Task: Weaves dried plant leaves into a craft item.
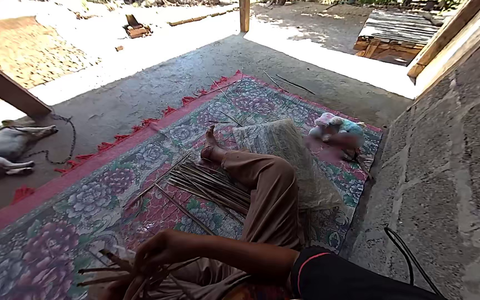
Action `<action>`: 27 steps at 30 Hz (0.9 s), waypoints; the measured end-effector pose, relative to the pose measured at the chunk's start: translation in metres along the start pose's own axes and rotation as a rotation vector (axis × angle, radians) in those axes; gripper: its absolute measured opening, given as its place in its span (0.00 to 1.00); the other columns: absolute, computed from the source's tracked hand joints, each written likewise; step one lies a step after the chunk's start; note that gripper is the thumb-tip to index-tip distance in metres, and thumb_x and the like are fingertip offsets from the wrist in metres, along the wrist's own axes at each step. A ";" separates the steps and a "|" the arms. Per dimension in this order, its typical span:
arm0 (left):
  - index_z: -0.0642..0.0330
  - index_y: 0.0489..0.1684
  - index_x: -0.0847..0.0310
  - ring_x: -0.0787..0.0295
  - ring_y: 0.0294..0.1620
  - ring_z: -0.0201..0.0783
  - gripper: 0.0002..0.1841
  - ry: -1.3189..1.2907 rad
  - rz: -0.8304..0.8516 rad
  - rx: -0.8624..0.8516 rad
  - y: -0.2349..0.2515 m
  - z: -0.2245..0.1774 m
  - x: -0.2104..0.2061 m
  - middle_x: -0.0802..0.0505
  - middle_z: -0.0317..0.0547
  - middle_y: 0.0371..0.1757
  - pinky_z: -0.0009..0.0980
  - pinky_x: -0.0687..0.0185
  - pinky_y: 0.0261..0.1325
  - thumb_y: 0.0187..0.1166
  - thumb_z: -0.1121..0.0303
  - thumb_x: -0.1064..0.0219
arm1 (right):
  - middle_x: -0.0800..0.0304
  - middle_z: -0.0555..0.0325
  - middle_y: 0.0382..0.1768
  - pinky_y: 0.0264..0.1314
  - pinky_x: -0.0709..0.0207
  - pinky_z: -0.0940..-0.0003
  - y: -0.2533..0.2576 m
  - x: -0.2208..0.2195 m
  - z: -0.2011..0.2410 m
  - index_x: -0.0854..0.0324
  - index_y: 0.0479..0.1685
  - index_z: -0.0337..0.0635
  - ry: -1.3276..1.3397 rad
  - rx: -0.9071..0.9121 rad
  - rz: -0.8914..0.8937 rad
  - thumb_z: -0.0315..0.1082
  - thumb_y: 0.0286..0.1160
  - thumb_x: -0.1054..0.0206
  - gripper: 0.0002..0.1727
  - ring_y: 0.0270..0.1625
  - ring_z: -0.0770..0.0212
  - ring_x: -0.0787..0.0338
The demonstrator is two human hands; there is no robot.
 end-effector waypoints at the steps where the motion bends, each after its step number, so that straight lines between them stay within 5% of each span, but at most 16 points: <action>1: 0.57 0.46 0.17 0.08 0.43 0.24 0.08 0.015 -0.026 -0.004 -0.001 -0.005 -0.008 0.05 0.25 0.40 0.28 0.10 0.52 0.75 0.80 0.31 | 0.09 0.42 0.37 0.50 0.18 0.63 -0.003 0.006 0.006 0.13 0.48 0.23 0.016 -0.006 0.018 0.17 0.74 0.34 0.09 0.39 0.60 0.12; 7: 0.63 0.44 0.16 0.09 0.37 0.24 0.09 -0.009 -0.126 0.028 0.000 -0.031 -0.059 0.05 0.31 0.35 0.24 0.12 0.46 0.70 0.82 0.29 | 0.13 0.55 0.36 0.48 0.20 0.77 -0.024 0.045 0.025 0.18 0.50 0.25 0.124 -0.123 0.107 0.20 0.79 0.37 0.08 0.37 0.76 0.18; 11: 0.64 0.48 0.13 0.09 0.36 0.25 0.11 -0.055 -0.189 0.112 0.005 -0.038 -0.079 0.05 0.34 0.36 0.24 0.12 0.46 0.71 0.83 0.28 | 0.12 0.55 0.37 0.45 0.17 0.71 -0.030 0.067 0.027 0.17 0.51 0.29 0.177 -0.118 0.114 0.20 0.78 0.38 0.08 0.36 0.71 0.15; 18: 0.61 0.42 0.10 0.11 0.35 0.24 0.06 -0.034 -0.182 0.133 0.009 -0.037 -0.089 0.05 0.35 0.35 0.24 0.13 0.44 0.72 0.79 0.25 | 0.11 0.60 0.40 0.47 0.16 0.73 -0.032 0.082 0.028 0.17 0.48 0.34 0.170 -0.103 0.135 0.20 0.77 0.37 0.07 0.38 0.73 0.14; 24: 0.60 0.35 0.19 0.16 0.26 0.25 0.13 -0.070 -0.194 0.146 0.010 -0.040 -0.091 0.10 0.37 0.27 0.22 0.19 0.33 0.63 0.85 0.22 | 0.12 0.62 0.38 0.38 0.20 0.77 -0.034 0.085 0.027 0.14 0.47 0.37 0.150 -0.002 0.155 0.23 0.77 0.34 0.06 0.32 0.75 0.18; 27: 0.64 0.51 0.18 0.14 0.27 0.26 0.20 -0.072 -0.146 0.183 0.010 -0.041 -0.094 0.09 0.37 0.29 0.23 0.14 0.36 0.61 0.87 0.22 | 0.11 0.61 0.34 0.36 0.19 0.77 -0.035 0.080 0.029 0.14 0.43 0.35 0.147 -0.044 0.109 0.21 0.76 0.34 0.05 0.30 0.75 0.17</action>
Point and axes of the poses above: each hand's wrist, its own y-axis towards the middle knuckle, its own x-axis out of the back of the hand, z = x × y, the point moved 2 cm from there along y, towards the middle knuckle
